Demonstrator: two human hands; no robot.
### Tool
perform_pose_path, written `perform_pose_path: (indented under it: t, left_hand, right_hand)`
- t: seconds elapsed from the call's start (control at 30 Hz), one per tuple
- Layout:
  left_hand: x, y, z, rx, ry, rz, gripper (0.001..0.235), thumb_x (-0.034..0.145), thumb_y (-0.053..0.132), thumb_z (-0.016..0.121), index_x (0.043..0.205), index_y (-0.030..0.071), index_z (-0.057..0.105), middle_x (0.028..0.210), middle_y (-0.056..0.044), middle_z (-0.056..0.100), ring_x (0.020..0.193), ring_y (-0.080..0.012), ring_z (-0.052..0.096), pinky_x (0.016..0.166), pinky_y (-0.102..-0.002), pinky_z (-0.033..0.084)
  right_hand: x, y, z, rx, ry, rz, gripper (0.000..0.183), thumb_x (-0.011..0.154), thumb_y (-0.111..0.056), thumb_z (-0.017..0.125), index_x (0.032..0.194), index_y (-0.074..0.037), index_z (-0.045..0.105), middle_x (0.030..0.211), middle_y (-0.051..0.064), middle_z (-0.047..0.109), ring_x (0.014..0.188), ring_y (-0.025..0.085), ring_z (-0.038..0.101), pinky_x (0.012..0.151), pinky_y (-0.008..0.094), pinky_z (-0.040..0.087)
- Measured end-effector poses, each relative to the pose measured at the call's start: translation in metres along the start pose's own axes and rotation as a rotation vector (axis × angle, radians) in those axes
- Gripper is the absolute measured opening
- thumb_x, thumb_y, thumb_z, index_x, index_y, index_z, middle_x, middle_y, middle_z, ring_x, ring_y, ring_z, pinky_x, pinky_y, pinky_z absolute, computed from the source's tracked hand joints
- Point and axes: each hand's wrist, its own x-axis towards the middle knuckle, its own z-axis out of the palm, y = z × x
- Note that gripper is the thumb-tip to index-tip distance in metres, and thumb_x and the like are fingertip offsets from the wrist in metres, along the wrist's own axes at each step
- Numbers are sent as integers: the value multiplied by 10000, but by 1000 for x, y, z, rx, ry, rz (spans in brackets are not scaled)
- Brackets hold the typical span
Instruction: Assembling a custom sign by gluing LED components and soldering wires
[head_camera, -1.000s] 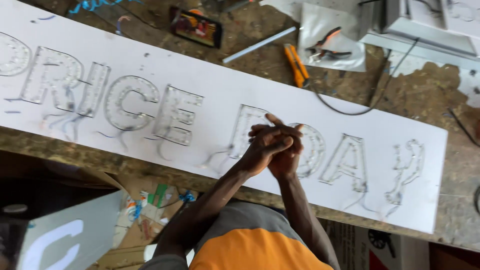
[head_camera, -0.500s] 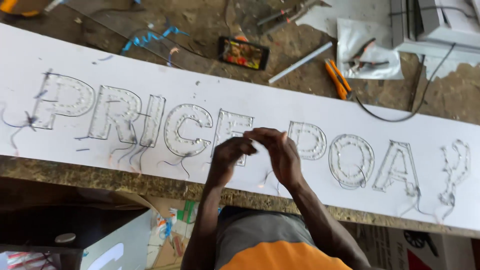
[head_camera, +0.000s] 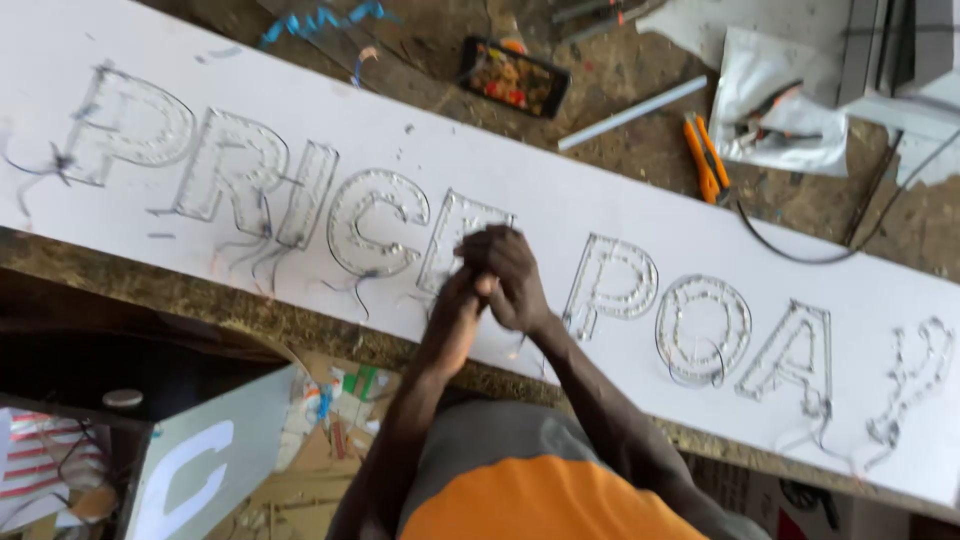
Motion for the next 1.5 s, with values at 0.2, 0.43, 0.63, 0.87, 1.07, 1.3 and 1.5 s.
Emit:
perform_pose_path:
  t: [0.2, 0.43, 0.63, 0.87, 1.07, 1.3, 1.5]
  left_hand:
    - [17, 64, -19, -391, -108, 325, 367, 1123, 190, 698, 1373, -80, 694, 1264, -244, 775, 1156, -319, 788, 1046, -500, 666]
    - [111, 140, -84, -626, -311, 502, 386, 1137, 243, 730, 1338, -79, 665, 1026, -248, 759, 946, -314, 815, 854, -397, 679]
    - [191, 200, -200, -264, -162, 461, 295, 1119, 270, 753, 1220, -6, 765, 922, -139, 762, 885, -211, 776, 848, -345, 643]
    - [357, 212, -314, 443, 125, 654, 200, 1055, 250, 766, 1171, 94, 814, 937, -149, 791, 898, -296, 789, 857, -435, 615]
    - [525, 207, -349, 1013, 546, 777, 436, 902, 207, 874, 1264, 83, 666, 1103, -223, 687, 1021, -504, 731, 929, -653, 592]
    - [624, 163, -364, 1304, 605, 736, 502, 877, 363, 925, 1252, 124, 692, 1072, -145, 738, 987, -408, 769, 834, -583, 631]
    - [577, 180, -331, 863, 457, 655, 355, 1166, 357, 626, 1344, 54, 672, 1114, -198, 761, 1046, -488, 778, 917, -613, 614]
  right_hand:
    - [45, 6, 23, 938, 276, 583, 865, 1140, -687, 485, 1580, 58, 512, 1458, 370, 639, 1246, 450, 751, 954, 551, 681]
    - [63, -14, 153, 1048, 1, 676, 595, 1147, -412, 479, 1536, 35, 530, 1280, 227, 734, 1140, 289, 732, 1025, 529, 616]
    - [133, 22, 213, 850, -231, 796, 173, 1105, -27, 680, 1215, 74, 767, 969, 253, 822, 800, 284, 804, 743, 452, 684]
    - [225, 117, 209, 374, 113, 741, 187, 1046, -1, 756, 1207, 78, 812, 818, 220, 828, 651, 254, 824, 639, 391, 693]
    - [346, 209, 232, -375, 9, 741, 592, 973, -85, 814, 1538, -177, 662, 1377, 240, 729, 975, 586, 781, 844, 749, 657]
    - [358, 231, 161, -721, 172, 942, 332, 1027, -389, 778, 1332, -258, 783, 856, 181, 842, 908, 517, 815, 842, 678, 628]
    - [291, 337, 50, -1300, -32, 900, 487, 944, -471, 867, 1382, -282, 768, 1110, 56, 788, 1198, 382, 665, 936, 551, 576]
